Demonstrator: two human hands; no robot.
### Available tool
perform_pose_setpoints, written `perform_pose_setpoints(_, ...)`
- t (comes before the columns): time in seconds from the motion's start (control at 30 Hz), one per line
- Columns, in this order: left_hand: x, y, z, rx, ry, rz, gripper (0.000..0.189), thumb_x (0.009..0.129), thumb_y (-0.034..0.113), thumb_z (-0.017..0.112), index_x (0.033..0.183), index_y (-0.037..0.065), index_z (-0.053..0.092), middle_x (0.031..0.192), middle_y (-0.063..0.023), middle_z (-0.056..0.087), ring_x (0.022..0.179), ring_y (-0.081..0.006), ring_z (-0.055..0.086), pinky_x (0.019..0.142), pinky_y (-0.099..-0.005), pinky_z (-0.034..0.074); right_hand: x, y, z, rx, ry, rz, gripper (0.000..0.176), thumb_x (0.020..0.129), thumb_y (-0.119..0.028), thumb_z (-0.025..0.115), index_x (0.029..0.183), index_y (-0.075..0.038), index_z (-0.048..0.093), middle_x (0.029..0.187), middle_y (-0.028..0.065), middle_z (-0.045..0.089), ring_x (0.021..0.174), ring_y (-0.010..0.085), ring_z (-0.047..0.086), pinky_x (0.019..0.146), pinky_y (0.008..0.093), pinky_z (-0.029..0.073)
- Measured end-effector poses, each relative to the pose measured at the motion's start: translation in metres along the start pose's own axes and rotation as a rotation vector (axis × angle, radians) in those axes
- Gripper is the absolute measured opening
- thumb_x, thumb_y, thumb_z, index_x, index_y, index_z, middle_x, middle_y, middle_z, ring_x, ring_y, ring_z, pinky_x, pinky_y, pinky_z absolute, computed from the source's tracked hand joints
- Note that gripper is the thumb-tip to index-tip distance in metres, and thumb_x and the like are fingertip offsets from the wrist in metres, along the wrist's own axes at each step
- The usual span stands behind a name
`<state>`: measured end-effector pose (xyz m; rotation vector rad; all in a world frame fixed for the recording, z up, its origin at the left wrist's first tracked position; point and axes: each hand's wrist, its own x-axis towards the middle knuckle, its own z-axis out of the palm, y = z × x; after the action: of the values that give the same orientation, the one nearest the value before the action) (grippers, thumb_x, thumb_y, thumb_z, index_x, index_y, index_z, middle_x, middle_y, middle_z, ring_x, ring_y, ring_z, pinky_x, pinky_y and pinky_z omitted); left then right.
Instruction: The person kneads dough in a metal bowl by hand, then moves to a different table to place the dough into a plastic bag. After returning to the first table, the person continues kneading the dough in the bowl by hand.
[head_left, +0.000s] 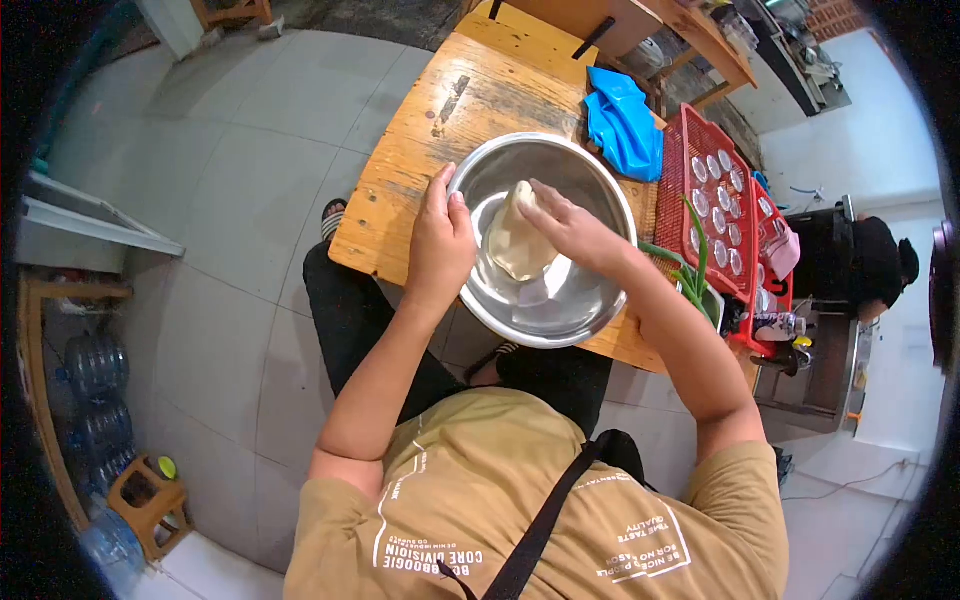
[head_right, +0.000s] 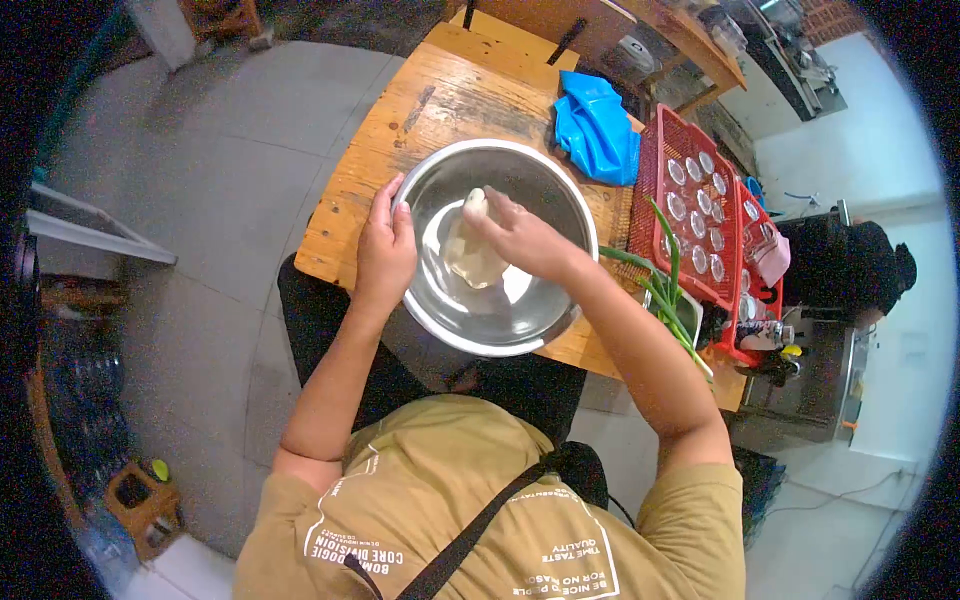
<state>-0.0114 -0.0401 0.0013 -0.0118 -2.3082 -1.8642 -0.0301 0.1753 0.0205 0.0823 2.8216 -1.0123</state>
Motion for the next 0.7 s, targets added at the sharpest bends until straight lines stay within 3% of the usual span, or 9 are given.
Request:
perform_pose_setpoints(0.07,-0.001,-0.002,0.0,0.014,0.027,0.03,0.04,0.106,0.014,0.045,0.141,-0.004,0.049,0.137,-0.0287,0.058,0.127,-0.0412,0.058,0.104,-0.0445,0.047,-0.026,-0.048,-0.051,-0.281,-0.494,-0.001,0.061,0.095,-0.048,0.066,0.146,-0.016,0.055,0.114,0.027,0.07,0.11,0.0429,0.065,0.093,0.0446,0.053)
perform_pose_setpoints(0.2,0.004,-0.001,0.001,-0.009,-0.015,0.019,0.039,0.105,0.013,0.046,0.14,-0.004,0.05,0.135,-0.0286,0.059,0.125,-0.0416,0.059,0.104,-0.0445,0.048,-0.032,-0.044,-0.053,-0.676,-0.414,-0.261,0.059,0.092,-0.041,0.07,0.144,-0.016,0.057,0.137,0.0263,0.058,0.12,0.039,0.059,0.099,0.0446,0.049)
perform_pose_setpoints(0.27,0.003,-0.002,0.0,-0.009,-0.02,0.032,0.039,0.105,0.013,0.046,0.139,-0.005,0.05,0.134,-0.0286,0.06,0.124,-0.0416,0.059,0.103,-0.0445,0.048,-0.023,-0.032,-0.047,-0.779,-0.233,-0.608,0.062,0.089,-0.04,0.072,0.143,-0.014,0.057,0.148,0.0246,0.047,0.128,0.0362,0.05,0.106,0.0464,0.043)
perform_pose_setpoints(0.3,0.003,0.001,0.0,-0.007,-0.021,0.027,0.039,0.105,0.013,0.047,0.139,-0.005,0.051,0.134,-0.0288,0.06,0.124,-0.0416,0.06,0.103,-0.0443,0.048,-0.02,-0.022,-0.039,-0.711,-0.232,-0.668,0.065,0.091,-0.049,0.068,0.142,-0.01,0.057,0.152,0.0232,0.042,0.142,0.04,0.036,0.114,0.0519,0.036)
perform_pose_setpoints(0.4,0.004,0.0,0.0,-0.031,-0.023,0.009,0.039,0.105,0.013,0.047,0.139,-0.005,0.051,0.133,-0.0291,0.06,0.123,-0.0416,0.06,0.102,-0.044,0.049,-0.021,-0.001,-0.003,-0.598,-0.262,-0.753,0.081,0.089,-0.061,0.065,0.148,-0.008,0.049,0.153,0.025,0.04,0.145,0.0443,0.034,0.118,0.0529,0.032)
perform_pose_setpoints(0.47,0.005,-0.001,0.001,-0.054,-0.023,-0.011,0.039,0.105,0.013,0.047,0.14,-0.005,0.051,0.133,-0.0292,0.06,0.123,-0.0415,0.06,0.102,-0.0439,0.049,-0.023,-0.01,-0.002,-0.532,-0.288,-0.825,0.093,0.088,-0.069,0.061,0.155,-0.009,0.037,0.154,0.0258,0.039,0.146,0.0458,0.033,0.117,0.0538,0.035)
perform_pose_setpoints(0.53,0.005,0.006,-0.002,-0.031,-0.059,-0.021,0.04,0.105,0.013,0.047,0.141,-0.004,0.05,0.134,-0.0289,0.06,0.123,-0.0413,0.06,0.102,-0.0438,0.049,-0.031,-0.017,0.003,-0.811,-0.429,-0.674,0.1,0.086,-0.069,0.062,0.159,-0.01,0.028,0.156,0.0266,0.037,0.139,0.0461,0.042,0.11,0.0544,0.043)
perform_pose_setpoints(0.57,0.005,0.006,-0.003,-0.027,-0.07,-0.026,0.04,0.105,0.013,0.047,0.141,-0.004,0.05,0.134,-0.0289,0.06,0.123,-0.0413,0.06,0.102,-0.0438,0.049,-0.032,-0.014,0.01,-0.807,-0.297,-0.752,0.094,0.085,-0.068,0.064,0.153,-0.009,0.038,0.145,0.0267,0.047,0.129,0.0438,0.052,0.099,0.0506,0.053)
perform_pose_setpoints(0.7,0.004,0.002,-0.001,-0.019,-0.076,-0.03,0.04,0.106,0.013,0.046,0.141,-0.004,0.05,0.135,-0.0284,0.059,0.124,-0.041,0.059,0.103,-0.0438,0.049,-0.018,-0.019,0.024,-0.679,-0.345,-0.617,0.08,0.085,-0.063,0.067,0.141,-0.008,0.051,0.129,0.022,0.057,0.12,0.039,0.058,0.087,0.0451,0.058)
